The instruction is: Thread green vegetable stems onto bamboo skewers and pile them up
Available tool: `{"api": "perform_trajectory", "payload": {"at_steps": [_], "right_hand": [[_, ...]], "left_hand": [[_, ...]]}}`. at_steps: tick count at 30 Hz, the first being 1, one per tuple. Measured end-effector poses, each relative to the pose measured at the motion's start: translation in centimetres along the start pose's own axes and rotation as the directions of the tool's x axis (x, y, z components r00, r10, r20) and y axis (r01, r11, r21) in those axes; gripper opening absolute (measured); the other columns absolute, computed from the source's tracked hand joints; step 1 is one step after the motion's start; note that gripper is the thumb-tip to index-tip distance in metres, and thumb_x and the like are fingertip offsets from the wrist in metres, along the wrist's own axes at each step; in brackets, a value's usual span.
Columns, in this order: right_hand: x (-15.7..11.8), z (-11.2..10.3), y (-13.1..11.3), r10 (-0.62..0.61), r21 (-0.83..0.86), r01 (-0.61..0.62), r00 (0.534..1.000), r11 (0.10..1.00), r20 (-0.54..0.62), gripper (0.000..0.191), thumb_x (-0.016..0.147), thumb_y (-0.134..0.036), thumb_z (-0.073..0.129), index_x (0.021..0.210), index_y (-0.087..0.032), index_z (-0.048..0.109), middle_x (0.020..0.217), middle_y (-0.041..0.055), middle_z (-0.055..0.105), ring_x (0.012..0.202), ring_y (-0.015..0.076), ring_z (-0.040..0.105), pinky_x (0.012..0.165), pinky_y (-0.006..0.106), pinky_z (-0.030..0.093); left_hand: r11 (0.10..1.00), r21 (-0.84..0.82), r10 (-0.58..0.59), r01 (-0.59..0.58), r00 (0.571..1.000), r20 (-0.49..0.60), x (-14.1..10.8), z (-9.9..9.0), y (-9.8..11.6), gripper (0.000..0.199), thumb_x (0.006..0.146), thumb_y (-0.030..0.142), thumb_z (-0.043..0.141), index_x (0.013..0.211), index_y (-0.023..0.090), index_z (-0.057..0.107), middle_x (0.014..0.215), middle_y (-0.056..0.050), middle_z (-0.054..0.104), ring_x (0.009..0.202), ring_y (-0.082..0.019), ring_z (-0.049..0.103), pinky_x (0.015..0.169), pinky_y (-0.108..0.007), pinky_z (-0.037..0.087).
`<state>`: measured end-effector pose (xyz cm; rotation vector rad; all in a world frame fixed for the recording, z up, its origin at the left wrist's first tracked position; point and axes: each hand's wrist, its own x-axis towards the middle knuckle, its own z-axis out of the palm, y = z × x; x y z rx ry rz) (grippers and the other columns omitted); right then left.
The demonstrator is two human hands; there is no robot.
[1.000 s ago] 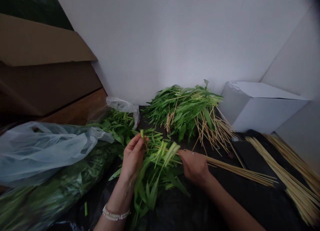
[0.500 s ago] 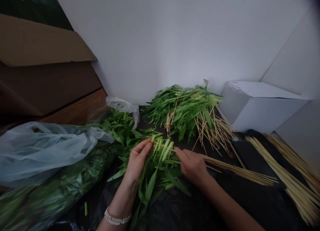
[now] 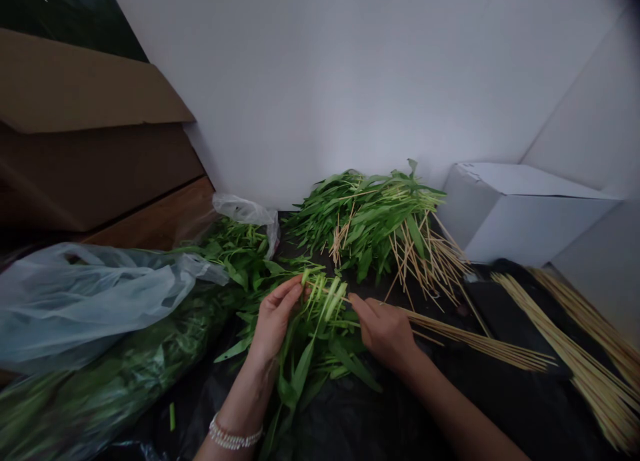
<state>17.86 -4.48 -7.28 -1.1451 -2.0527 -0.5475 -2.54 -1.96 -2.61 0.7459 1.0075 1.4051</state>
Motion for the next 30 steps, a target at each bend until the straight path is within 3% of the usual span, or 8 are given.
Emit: {"api": "perform_trajectory", "payload": {"at_steps": [5,10,16,20,24,30], "right_hand": [[0.0,0.0,0.0,-0.005,0.003,0.005,1.0,1.0,0.007,0.034,0.088,-0.007,0.04,0.111,-0.011,0.064,0.065,0.0007,0.055,0.056,0.012,0.048,0.053,0.028,0.029],[-0.1,0.1,-0.1,0.01,-0.005,-0.01,1.0,1.0,0.029,0.034,0.087,-0.008,0.04,0.111,-0.012,0.064,0.065,0.0007,0.056,0.056,0.0117,0.048,0.053,0.028,0.03],[-0.1,0.1,-0.1,-0.014,-0.005,0.014,1.0,1.0,0.011,0.034,0.088,-0.009,0.039,0.111,-0.011,0.064,0.066,0.001,0.055,0.056,0.0127,0.048,0.053,0.029,0.031],[-0.1,0.1,-0.1,0.004,0.002,-0.004,1.0,1.0,0.029,0.034,0.088,-0.009,0.039,0.112,-0.011,0.064,0.066,0.0012,0.056,0.057,0.0127,0.05,0.054,0.028,0.032],[-0.1,0.2,-0.1,-0.004,-0.003,0.004,1.0,1.0,0.023,0.033,0.088,-0.009,0.039,0.112,-0.012,0.063,0.066,0.0008,0.056,0.056,0.0122,0.049,0.054,0.028,0.032],[-0.1,0.2,-0.1,-0.001,0.002,0.001,1.0,1.0,0.03,0.034,0.088,-0.009,0.04,0.112,-0.012,0.063,0.065,0.0008,0.056,0.057,0.0119,0.049,0.053,0.027,0.032]], "left_hand": [[0.995,0.097,0.035,-0.033,0.999,-0.017,0.0,0.1,0.1,0.044,0.049,0.041,0.09,0.083,0.016,0.078,0.072,-0.005,0.076,0.063,-0.016,0.067,0.063,-0.024,0.051],[0.975,0.174,0.144,-0.137,0.989,-0.024,0.3,-0.3,0.0,0.045,0.057,0.041,0.087,0.095,0.018,0.077,0.091,-0.006,0.077,0.071,-0.014,0.066,0.061,-0.02,0.048],[0.981,0.194,-0.017,-0.007,0.993,0.12,0.3,-0.5,0.0,0.047,0.057,0.041,0.087,0.095,0.015,0.077,0.083,-0.008,0.077,0.072,-0.017,0.068,0.066,-0.023,0.051],[0.989,0.137,-0.058,0.048,0.996,0.07,0.7,-0.9,-0.4,0.047,0.057,0.038,0.088,0.097,0.017,0.076,0.083,-0.008,0.077,0.07,-0.017,0.069,0.064,-0.023,0.051],[0.996,0.088,-0.02,0.02,1.0,0.001,1.1,-1.4,-0.8,0.046,0.057,0.034,0.088,0.098,0.017,0.075,0.083,-0.006,0.076,0.071,-0.015,0.07,0.068,-0.023,0.052],[0.995,0.096,-0.001,0.0,1.0,0.01,0.5,-1.0,-0.5,0.044,0.058,0.035,0.088,0.097,0.017,0.076,0.085,-0.006,0.077,0.072,-0.017,0.07,0.069,-0.025,0.054]]}}
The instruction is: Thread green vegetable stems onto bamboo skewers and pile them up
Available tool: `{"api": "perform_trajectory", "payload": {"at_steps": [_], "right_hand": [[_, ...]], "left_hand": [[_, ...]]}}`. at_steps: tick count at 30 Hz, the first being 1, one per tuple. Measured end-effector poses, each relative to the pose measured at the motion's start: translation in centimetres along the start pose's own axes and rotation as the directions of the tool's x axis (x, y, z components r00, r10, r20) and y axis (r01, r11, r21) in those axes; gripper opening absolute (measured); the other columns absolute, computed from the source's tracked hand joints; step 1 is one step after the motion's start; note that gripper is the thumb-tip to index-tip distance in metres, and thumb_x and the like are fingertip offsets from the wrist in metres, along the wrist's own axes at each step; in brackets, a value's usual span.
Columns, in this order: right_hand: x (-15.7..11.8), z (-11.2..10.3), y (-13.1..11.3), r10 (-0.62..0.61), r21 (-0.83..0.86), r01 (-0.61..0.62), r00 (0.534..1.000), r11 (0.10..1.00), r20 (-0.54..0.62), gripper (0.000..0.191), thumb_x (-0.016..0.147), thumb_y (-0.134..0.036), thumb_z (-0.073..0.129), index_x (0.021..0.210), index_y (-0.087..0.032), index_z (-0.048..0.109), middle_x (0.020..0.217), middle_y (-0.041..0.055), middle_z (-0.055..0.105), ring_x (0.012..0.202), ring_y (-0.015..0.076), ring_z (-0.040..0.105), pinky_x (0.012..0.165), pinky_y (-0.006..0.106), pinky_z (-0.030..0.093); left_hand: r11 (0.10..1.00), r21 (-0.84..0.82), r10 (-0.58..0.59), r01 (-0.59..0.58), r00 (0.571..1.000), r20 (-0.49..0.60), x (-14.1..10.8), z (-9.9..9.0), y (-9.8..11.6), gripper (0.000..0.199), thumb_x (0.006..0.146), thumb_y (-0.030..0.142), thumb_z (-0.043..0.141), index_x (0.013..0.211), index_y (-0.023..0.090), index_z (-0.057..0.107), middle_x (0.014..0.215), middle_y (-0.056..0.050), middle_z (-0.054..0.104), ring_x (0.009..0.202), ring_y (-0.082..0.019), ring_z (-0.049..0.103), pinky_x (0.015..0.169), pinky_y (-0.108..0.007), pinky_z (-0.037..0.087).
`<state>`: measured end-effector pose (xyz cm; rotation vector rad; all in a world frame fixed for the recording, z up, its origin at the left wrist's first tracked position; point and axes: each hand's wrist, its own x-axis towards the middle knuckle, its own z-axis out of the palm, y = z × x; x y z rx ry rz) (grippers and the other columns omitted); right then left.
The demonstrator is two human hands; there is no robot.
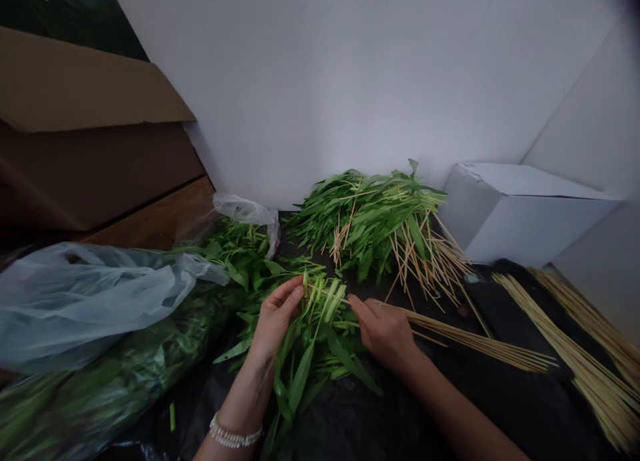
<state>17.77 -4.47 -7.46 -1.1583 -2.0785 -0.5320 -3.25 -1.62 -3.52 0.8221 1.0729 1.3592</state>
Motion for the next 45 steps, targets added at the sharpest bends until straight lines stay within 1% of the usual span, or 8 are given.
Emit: {"api": "perform_trajectory", "payload": {"at_steps": [4,11,18,28,32,36,41,45], "right_hand": [[0.1,-0.1,0.0,-0.003,-0.005,0.003,1.0,1.0,-0.011,0.034,0.088,-0.008,0.039,0.11,-0.012,0.064,0.065,0.0007,0.055,0.056,0.0121,0.049,0.053,0.028,0.031],[0.1,-0.2,0.0,-0.015,-0.013,0.015,1.0,1.0,-0.013,0.033,0.088,-0.008,0.04,0.111,-0.011,0.064,0.065,0.001,0.055,0.056,0.0119,0.049,0.052,0.029,0.031],[-0.1,-0.1,0.0,-0.011,-0.023,0.011,1.0,1.0,0.004,0.035,0.086,-0.007,0.041,0.112,-0.012,0.064,0.066,0.0009,0.055,0.056,0.0117,0.049,0.052,0.028,0.031],[-0.1,-0.2,0.1,-0.025,-0.022,0.025,1.0,0.999,0.015,0.034,0.087,-0.008,0.041,0.113,-0.013,0.063,0.067,0.0009,0.057,0.055,0.0113,0.049,0.054,0.026,0.032],[-0.1,0.0,0.1,-0.034,-0.018,0.034,0.999,0.999,0.008,0.034,0.087,-0.008,0.04,0.112,-0.012,0.063,0.067,0.001,0.057,0.055,0.0125,0.049,0.053,0.028,0.031],[-0.2,0.1,0.1,-0.036,-0.013,0.036,0.999,0.999,0.005,0.035,0.086,-0.007,0.039,0.112,-0.011,0.063,0.067,0.001,0.057,0.055,0.0125,0.049,0.053,0.028,0.031],[-0.3,0.1,0.0,-0.044,-0.015,0.044,0.999,0.999,-0.01,0.035,0.087,-0.007,0.039,0.112,-0.011,0.063,0.067,0.0009,0.057,0.056,0.0124,0.049,0.054,0.028,0.031],[-0.3,0.1,-0.1,-0.047,-0.013,0.047,0.999,0.999,-0.005,0.035,0.086,-0.007,0.04,0.113,-0.012,0.063,0.067,0.0006,0.057,0.054,0.0126,0.048,0.053,0.029,0.03]], "left_hand": [[0.999,-0.04,0.001,0.0,0.999,0.041,-0.2,0.3,0.2,0.046,0.058,0.037,0.087,0.097,0.017,0.076,0.084,-0.008,0.077,0.075,-0.021,0.072,0.074,-0.029,0.055],[0.997,-0.075,0.001,-0.004,0.999,-0.039,0.1,0.0,-0.2,0.046,0.057,0.031,0.088,0.098,0.015,0.075,0.09,-0.01,0.078,0.079,-0.021,0.072,0.072,-0.027,0.056],[0.995,-0.098,-0.042,0.035,0.997,-0.065,0.0,0.1,-0.1,0.043,0.056,0.029,0.089,0.095,0.016,0.076,0.089,-0.008,0.078,0.074,-0.017,0.072,0.069,-0.023,0.054],[0.991,-0.127,-0.046,0.039,0.997,-0.058,0.1,0.1,-0.1,0.035,0.057,0.024,0.088,0.089,0.017,0.078,0.081,-0.005,0.078,0.068,-0.013,0.07,0.067,-0.02,0.053],[0.995,-0.074,-0.064,0.061,0.997,-0.032,0.4,-0.3,-0.1,0.037,0.055,0.028,0.089,0.089,0.016,0.078,0.079,-0.007,0.078,0.068,-0.016,0.07,0.067,-0.023,0.054],[0.992,-0.037,-0.12,0.12,0.993,-0.009,0.8,-0.8,-0.4,0.042,0.053,0.028,0.09,0.09,0.015,0.077,0.077,-0.007,0.077,0.063,-0.018,0.07,0.064,-0.028,0.055],[0.98,-0.088,-0.174,0.181,0.982,0.077,1.2,-1.0,-0.8,0.039,0.056,0.025,0.088,0.092,0.014,0.075,0.08,-0.008,0.077,0.069,-0.018,0.071,0.069,-0.027,0.056],[0.967,-0.151,-0.191,0.207,0.975,0.117,1.3,-0.9,-1.0,0.029,0.062,0.024,0.084,0.086,0.014,0.074,0.077,-0.006,0.076,0.066,-0.017,0.07,0.066,-0.026,0.055]]}}
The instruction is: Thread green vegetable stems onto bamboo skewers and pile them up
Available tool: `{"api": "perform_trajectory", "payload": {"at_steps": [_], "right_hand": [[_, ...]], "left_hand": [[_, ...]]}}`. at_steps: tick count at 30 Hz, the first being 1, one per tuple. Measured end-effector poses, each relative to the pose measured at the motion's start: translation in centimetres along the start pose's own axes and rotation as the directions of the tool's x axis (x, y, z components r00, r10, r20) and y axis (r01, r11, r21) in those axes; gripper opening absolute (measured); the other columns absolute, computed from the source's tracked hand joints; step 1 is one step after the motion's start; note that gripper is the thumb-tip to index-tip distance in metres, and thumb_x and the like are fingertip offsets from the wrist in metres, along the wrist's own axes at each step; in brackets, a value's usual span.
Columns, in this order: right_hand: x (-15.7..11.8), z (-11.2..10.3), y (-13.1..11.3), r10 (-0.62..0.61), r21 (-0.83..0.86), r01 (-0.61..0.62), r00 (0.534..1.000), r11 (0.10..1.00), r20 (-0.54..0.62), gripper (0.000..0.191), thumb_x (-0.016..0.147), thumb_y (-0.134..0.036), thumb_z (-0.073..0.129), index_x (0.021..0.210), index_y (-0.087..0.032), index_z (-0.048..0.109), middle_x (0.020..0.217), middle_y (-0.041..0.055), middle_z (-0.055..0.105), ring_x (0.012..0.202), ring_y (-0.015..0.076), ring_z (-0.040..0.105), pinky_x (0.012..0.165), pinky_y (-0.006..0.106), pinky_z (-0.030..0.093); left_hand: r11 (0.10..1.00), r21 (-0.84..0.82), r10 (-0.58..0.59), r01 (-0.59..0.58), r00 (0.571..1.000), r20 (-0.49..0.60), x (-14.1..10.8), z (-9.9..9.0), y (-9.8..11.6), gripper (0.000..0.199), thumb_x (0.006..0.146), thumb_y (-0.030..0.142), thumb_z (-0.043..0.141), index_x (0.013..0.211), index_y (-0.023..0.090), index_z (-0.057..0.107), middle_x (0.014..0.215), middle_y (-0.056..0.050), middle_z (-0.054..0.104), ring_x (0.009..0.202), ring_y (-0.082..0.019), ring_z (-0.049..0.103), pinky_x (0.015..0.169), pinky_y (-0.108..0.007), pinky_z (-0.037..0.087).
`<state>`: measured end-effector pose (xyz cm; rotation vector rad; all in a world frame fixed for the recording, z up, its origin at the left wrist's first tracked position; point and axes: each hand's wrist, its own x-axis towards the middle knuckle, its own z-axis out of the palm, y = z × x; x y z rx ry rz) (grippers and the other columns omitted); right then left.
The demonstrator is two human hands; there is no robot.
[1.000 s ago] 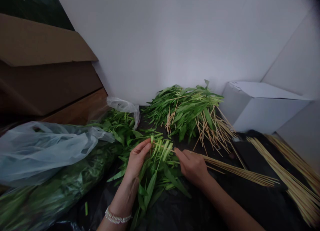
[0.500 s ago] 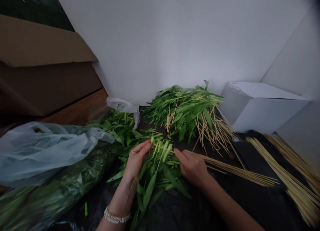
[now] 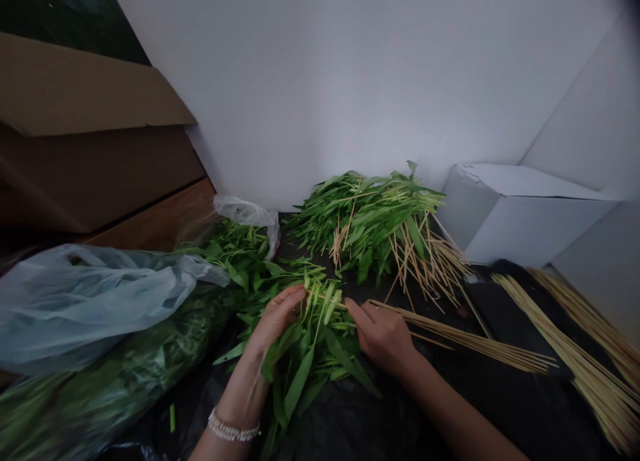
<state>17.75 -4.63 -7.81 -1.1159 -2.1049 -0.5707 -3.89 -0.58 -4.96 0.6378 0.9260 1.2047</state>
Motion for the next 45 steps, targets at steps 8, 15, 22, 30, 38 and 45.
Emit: {"api": "perform_trajectory", "payload": {"at_steps": [8,15,22,30,38,45], "right_hand": [[-0.2,0.3,0.0,0.018,0.003,-0.018,1.0,1.0,0.018,0.036,0.084,-0.006,0.041,0.112,-0.012,0.063,0.068,0.0008,0.057,0.054,0.0127,0.048,0.053,0.03,0.029],[-0.2,0.6,-0.2,0.016,-0.011,-0.016,1.0,1.0,0.015,0.036,0.084,-0.006,0.041,0.112,-0.012,0.063,0.067,0.0008,0.057,0.053,0.0133,0.048,0.053,0.031,0.028],[-0.2,0.7,-0.2,-0.028,-0.04,0.027,0.999,0.999,-0.038,0.032,0.09,-0.009,0.041,0.115,-0.012,0.06,0.067,0.0007,0.058,0.054,0.014,0.046,0.054,0.032,0.028],[0.7,-0.6,1.4,0.035,-0.069,-0.043,0.993,0.997,-0.115,0.035,0.091,-0.009,0.045,0.124,-0.007,0.053,0.081,0.0078,0.065,0.072,0.0179,0.055,0.068,0.032,0.038],[0.4,-0.4,2.7,0.175,-0.078,-0.196,0.96,0.977,-0.219,0.024,0.093,-0.015,0.05,0.114,-0.011,0.06,0.085,0.0085,0.07,0.078,0.0172,0.063,0.072,0.029,0.044],[0.3,-0.4,2.9,0.484,0.241,-0.434,0.85,0.868,-0.209,0.027,0.098,-0.024,0.037,0.108,-0.016,0.061,0.084,0.0046,0.071,0.064,0.0122,0.065,0.065,0.023,0.05]], "left_hand": [[0.997,0.076,-0.033,0.035,0.999,-0.019,0.5,-0.2,-0.3,0.034,0.056,0.028,0.086,0.083,0.013,0.071,0.072,-0.004,0.074,0.062,-0.016,0.068,0.062,-0.025,0.055],[0.992,0.128,0.003,-0.001,1.0,-0.022,0.3,0.3,-0.2,0.033,0.057,0.033,0.086,0.078,0.016,0.068,0.065,0.001,0.07,0.055,-0.011,0.063,0.055,-0.019,0.048],[0.893,0.434,0.011,-0.117,0.971,0.237,-2.0,1.7,0.3,0.04,0.062,0.034,0.085,0.094,0.015,0.071,0.086,-0.005,0.074,0.076,-0.018,0.067,0.075,-0.028,0.051],[0.842,0.457,0.296,-0.286,0.954,0.05,-2.8,1.3,3.3,0.032,0.062,0.037,0.084,0.084,0.016,0.072,0.079,-0.003,0.074,0.069,-0.017,0.067,0.067,-0.025,0.051],[0.802,0.395,0.485,-0.448,0.875,0.009,-3.8,1.0,5.8,0.043,0.065,0.038,0.082,0.101,0.019,0.07,0.098,-0.007,0.075,0.098,-0.027,0.069,0.088,-0.033,0.052],[0.805,0.497,0.258,-0.325,0.945,0.199,-3.2,-0.2,4.2,0.066,0.07,0.038,0.079,0.129,0.02,0.057,0.105,-0.01,0.073,0.097,-0.027,0.067,0.082,-0.033,0.053]]}}
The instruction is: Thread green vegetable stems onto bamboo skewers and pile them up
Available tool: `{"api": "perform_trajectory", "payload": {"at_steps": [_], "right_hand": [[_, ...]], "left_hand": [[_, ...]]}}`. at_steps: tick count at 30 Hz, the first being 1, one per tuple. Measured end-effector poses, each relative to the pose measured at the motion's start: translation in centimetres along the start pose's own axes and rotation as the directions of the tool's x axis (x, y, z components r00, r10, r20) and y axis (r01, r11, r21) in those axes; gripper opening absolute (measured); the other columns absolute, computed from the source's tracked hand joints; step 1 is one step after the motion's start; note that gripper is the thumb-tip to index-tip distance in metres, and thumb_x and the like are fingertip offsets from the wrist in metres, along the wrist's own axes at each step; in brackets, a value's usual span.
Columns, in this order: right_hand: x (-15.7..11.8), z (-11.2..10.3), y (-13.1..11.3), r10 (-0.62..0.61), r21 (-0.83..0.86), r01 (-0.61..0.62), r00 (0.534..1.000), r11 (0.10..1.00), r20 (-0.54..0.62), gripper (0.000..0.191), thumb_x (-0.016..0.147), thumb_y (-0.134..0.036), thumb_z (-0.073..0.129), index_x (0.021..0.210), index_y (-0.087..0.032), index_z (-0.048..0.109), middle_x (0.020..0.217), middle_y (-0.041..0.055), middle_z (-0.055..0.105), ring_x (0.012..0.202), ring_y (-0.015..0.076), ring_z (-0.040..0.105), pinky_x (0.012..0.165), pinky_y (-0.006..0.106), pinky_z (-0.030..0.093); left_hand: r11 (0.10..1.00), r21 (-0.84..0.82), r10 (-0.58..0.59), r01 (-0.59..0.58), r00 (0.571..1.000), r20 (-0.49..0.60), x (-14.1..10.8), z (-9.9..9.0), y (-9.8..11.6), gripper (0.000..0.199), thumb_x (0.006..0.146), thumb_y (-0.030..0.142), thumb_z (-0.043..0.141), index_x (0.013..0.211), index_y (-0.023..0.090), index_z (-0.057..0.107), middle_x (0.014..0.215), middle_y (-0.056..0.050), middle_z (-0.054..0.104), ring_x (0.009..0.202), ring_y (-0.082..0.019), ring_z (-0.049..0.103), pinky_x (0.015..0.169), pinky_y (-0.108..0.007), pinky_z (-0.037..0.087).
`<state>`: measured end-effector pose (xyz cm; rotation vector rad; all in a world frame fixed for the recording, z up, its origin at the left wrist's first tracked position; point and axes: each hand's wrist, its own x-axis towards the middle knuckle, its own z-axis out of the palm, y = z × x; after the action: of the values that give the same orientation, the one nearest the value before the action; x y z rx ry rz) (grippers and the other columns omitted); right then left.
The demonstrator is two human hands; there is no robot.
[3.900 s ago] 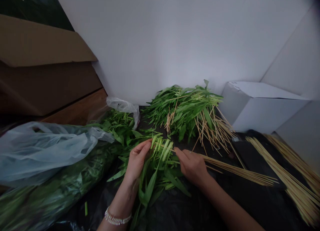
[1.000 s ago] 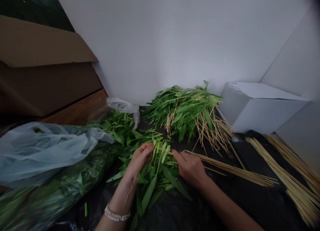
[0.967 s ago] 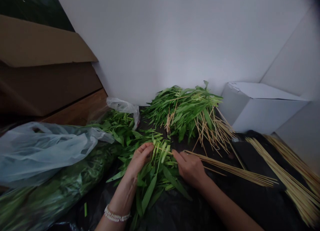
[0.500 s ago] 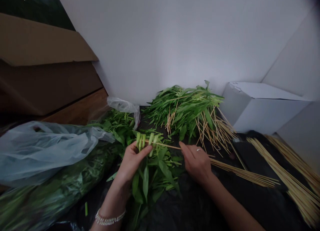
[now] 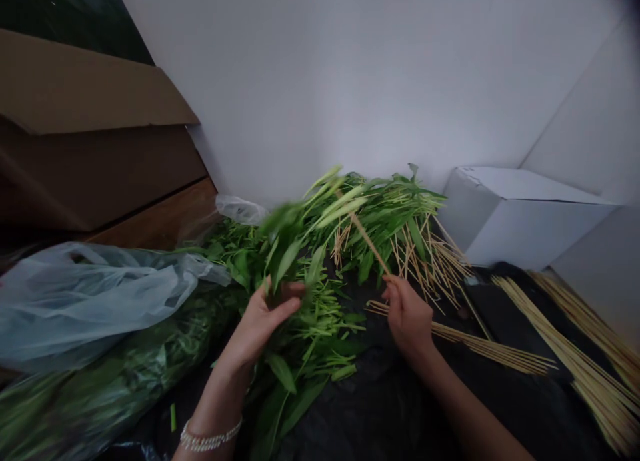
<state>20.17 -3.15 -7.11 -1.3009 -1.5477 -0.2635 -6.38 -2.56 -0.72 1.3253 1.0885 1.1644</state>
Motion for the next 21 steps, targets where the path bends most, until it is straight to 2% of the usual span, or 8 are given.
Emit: {"api": "perform_trajectory", "payload": {"at_steps": [3,6,7,9,11,14,18,21], "right_hand": [[0.3,-0.2,0.0,0.077,0.05,-0.076,0.997,0.996,-0.02,0.029,0.098,-0.028,0.037,0.107,-0.017,0.062,0.082,0.0041,0.071,0.061,0.0124,0.064,0.064,0.024,0.052],[0.0,0.0,-0.3,0.028,0.095,-0.03,0.999,0.995,0.017,0.027,0.097,-0.026,0.04,0.108,-0.017,0.062,0.088,0.0062,0.072,0.068,0.0142,0.068,0.069,0.026,0.054],[-0.2,0.2,-0.5,0.008,0.111,-0.012,0.999,0.994,0.034,0.026,0.097,-0.025,0.04,0.108,-0.017,0.062,0.09,0.0067,0.072,0.071,0.0148,0.068,0.071,0.026,0.054],[-0.6,0.5,-1.0,-0.03,0.135,0.022,0.998,0.991,0.058,0.026,0.097,-0.023,0.041,0.109,-0.018,0.063,0.094,0.007,0.072,0.077,0.0157,0.07,0.073,0.026,0.055],[-1.0,0.9,-1.5,-0.078,0.159,0.065,0.994,0.985,0.072,0.025,0.096,-0.021,0.041,0.109,-0.019,0.063,0.096,0.0069,0.072,0.083,0.0161,0.07,0.076,0.026,0.055],[-1.4,1.4,-2.0,-0.154,0.182,0.142,0.987,0.973,0.052,0.022,0.096,-0.019,0.042,0.106,-0.017,0.061,0.09,0.0064,0.072,0.08,0.0154,0.069,0.073,0.024,0.055],[-1.8,1.7,-2.2,-0.168,0.172,0.156,0.984,0.973,0.057,0.019,0.097,-0.019,0.041,0.1,-0.018,0.06,0.079,0.0034,0.07,0.069,0.014,0.068,0.065,0.023,0.053],[-2.0,1.8,-2.2,-0.15,0.153,0.136,0.986,0.979,0.079,0.023,0.097,-0.02,0.041,0.114,-0.018,0.057,0.09,0.0061,0.071,0.076,0.0156,0.069,0.069,0.025,0.054]], "left_hand": [[0.988,0.154,0.0,-0.032,0.98,0.201,0.0,0.3,-0.2,0.062,0.071,0.033,0.078,0.13,0.024,0.058,0.111,-0.01,0.072,0.104,-0.027,0.065,0.086,-0.036,0.051],[0.951,0.273,0.074,-0.147,0.963,0.261,0.3,1.9,0.3,0.026,0.078,0.033,0.071,0.102,0.023,0.075,0.108,-0.009,0.072,0.105,-0.026,0.064,0.094,-0.036,0.047],[0.944,0.283,0.095,-0.171,0.96,0.264,0.5,2.6,0.6,0.021,0.08,0.034,0.068,0.095,0.023,0.077,0.105,-0.008,0.073,0.103,-0.026,0.065,0.095,-0.035,0.046],[0.95,0.26,0.093,-0.173,0.952,0.292,1.0,4.3,0.8,0.023,0.082,0.034,0.065,0.099,0.024,0.077,0.103,-0.007,0.074,0.1,-0.025,0.066,0.094,-0.035,0.047],[0.96,0.227,0.088,-0.167,0.943,0.32,1.5,5.8,0.7,0.03,0.082,0.032,0.065,0.111,0.026,0.073,0.111,-0.006,0.073,0.103,-0.025,0.065,0.095,-0.035,0.047],[0.957,0.205,0.116,-0.205,0.919,0.376,1.9,7.8,0.1,0.031,0.084,0.028,0.063,0.113,0.025,0.072,0.115,-0.006,0.071,0.108,-0.025,0.063,0.098,-0.035,0.045],[0.981,0.093,0.132,-0.168,0.941,0.312,1.8,9.5,-0.9,0.022,0.085,0.028,0.06,0.101,0.02,0.074,0.109,-0.008,0.072,0.109,-0.024,0.062,0.1,-0.035,0.044],[0.994,-0.093,0.085,-0.065,0.969,0.233,2.1,9.8,-0.5,0.024,0.088,0.037,0.057,0.095,0.018,0.069,0.103,-0.009,0.072,0.101,-0.024,0.064,0.094,-0.037,0.048]]}}
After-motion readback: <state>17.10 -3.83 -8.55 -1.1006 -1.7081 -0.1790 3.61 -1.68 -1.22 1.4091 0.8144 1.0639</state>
